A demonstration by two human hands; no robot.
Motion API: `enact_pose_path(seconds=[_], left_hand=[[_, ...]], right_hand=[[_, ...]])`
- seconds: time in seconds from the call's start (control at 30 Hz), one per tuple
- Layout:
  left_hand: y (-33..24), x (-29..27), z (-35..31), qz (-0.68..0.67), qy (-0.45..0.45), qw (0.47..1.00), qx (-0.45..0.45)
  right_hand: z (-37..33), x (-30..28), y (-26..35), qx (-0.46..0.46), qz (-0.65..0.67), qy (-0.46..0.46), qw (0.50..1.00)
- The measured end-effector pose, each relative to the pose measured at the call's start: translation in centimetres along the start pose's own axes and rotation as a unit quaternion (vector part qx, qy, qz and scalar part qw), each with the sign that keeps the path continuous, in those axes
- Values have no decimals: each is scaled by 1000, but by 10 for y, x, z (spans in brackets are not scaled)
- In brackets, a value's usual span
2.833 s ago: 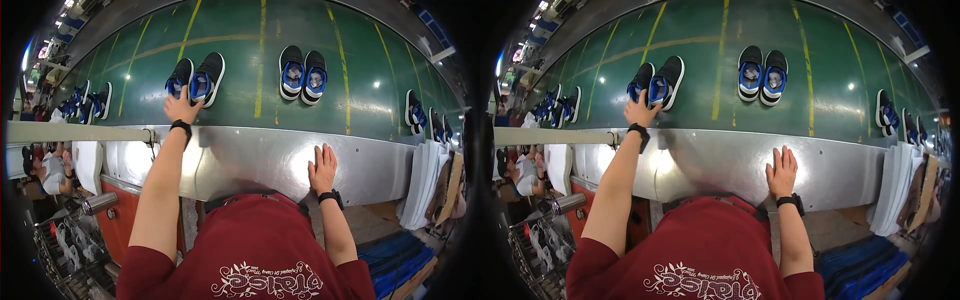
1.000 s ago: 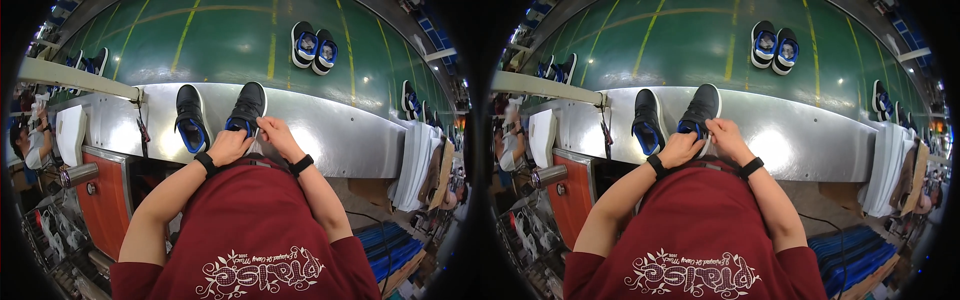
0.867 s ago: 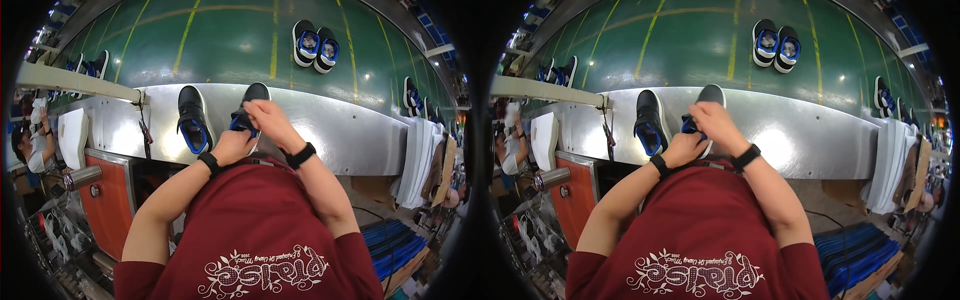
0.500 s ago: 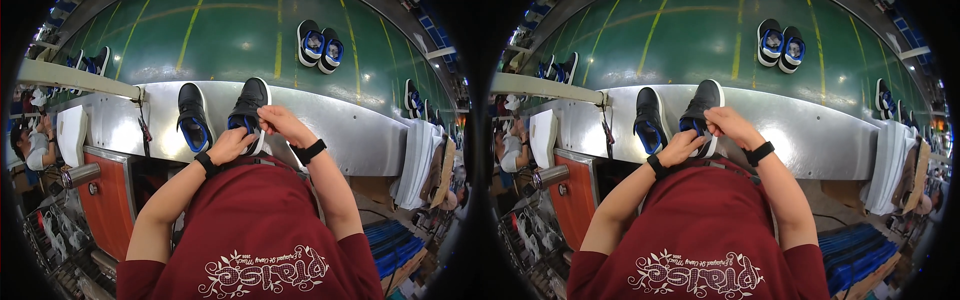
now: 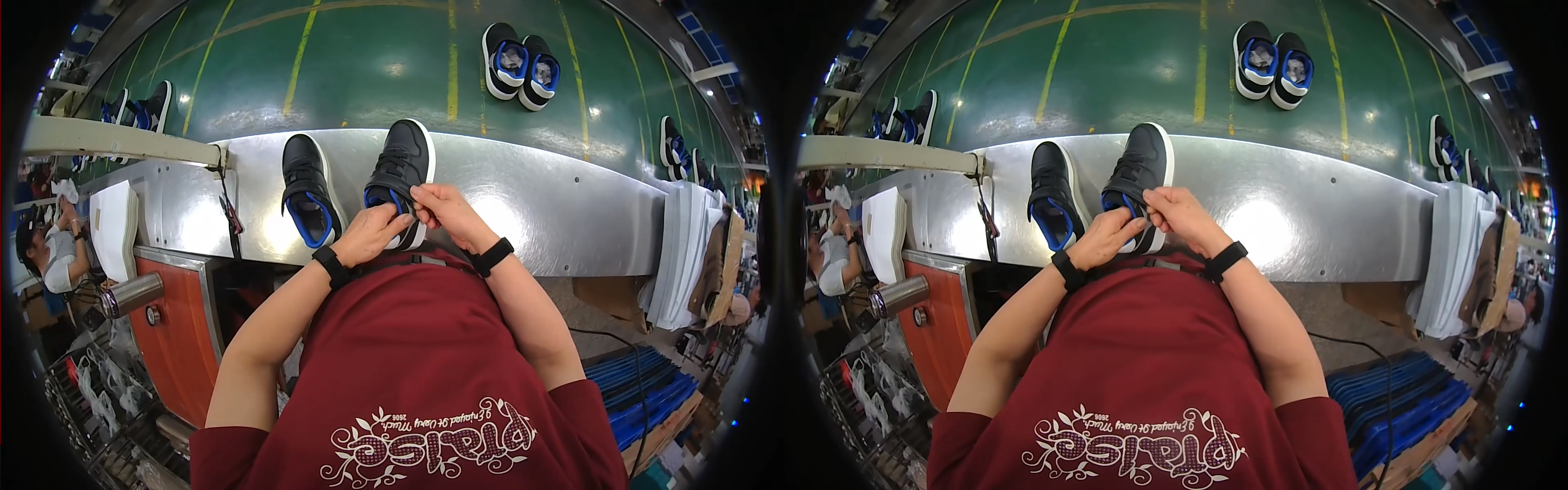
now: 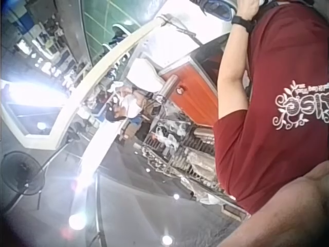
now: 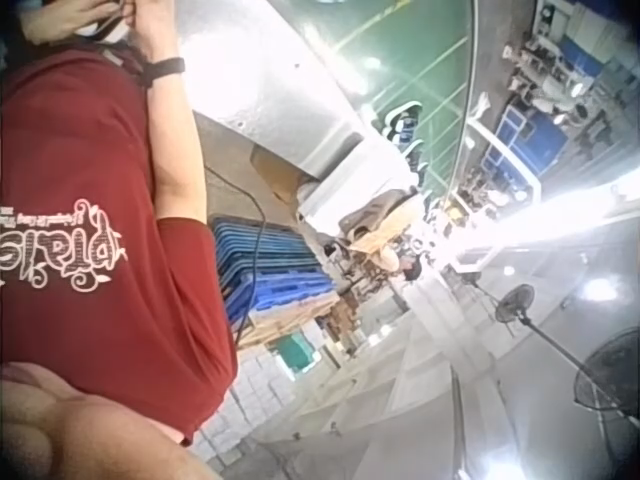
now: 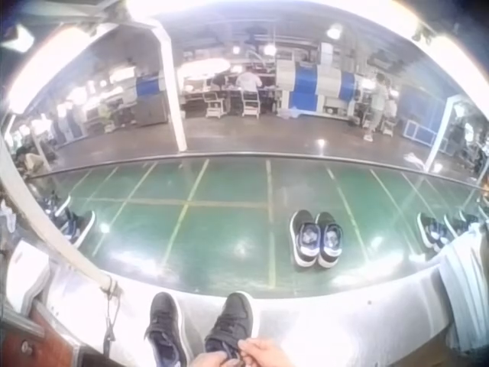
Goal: The recorder is assembling components of athletic shoes, specifically inserting foam or stuffing and checking lacing components at a factory workbench.
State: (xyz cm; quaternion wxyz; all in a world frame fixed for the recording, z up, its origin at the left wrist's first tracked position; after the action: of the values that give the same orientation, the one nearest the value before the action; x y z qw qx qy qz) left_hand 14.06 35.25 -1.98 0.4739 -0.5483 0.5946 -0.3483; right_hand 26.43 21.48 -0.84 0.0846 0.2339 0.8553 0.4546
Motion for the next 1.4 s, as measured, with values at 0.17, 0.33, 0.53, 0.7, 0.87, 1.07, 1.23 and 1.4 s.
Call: enact_pose_path(seconds=[0.17, 0.33, 0.53, 0.7, 0.87, 1.07, 1.23, 1.4], left_hand=[[2, 1, 1, -8, -11, 1000, 24], [3, -1, 2, 42, -6, 999, 4], [-1, 6, 7, 94, -6, 995, 22], [-40, 11, -12, 100, -48, 979, 170], [-19, -29, -42, 199, -314, 902, 220], [55, -82, -75, 163, -483, 860, 11], [46, -78, -76, 105, -404, 908, 23], [53, -83, -70, 82, -420, 904, -26]], right_hand=[[4, 1, -2, 17, -37, -21, 999], [5, 7, -16, 77, -69, -72, 992], [7, 9, -25, 44, -225, -161, 960], [-10, -2, -32, -114, -155, -253, 948], [-13, 16, -13, -117, -433, -210, 869], [-3, 3, -17, -119, -510, -291, 800], [-2, -39, -10, -95, -536, -351, 762], [-16, 4, 54, -319, -588, -344, 659]])
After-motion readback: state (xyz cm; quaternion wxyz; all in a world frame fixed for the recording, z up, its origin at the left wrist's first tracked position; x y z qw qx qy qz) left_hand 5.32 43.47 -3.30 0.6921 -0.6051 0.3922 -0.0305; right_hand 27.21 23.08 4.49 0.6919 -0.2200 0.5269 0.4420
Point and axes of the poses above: each hand's wrist, its own z-axis towards the middle knuckle, its own x-axis out of the palm, y = z × x, the point moved 1 cm from there along z, towards the middle knuckle, and after that the axes turned 11 degrees about -z, right-handed, at the moved point
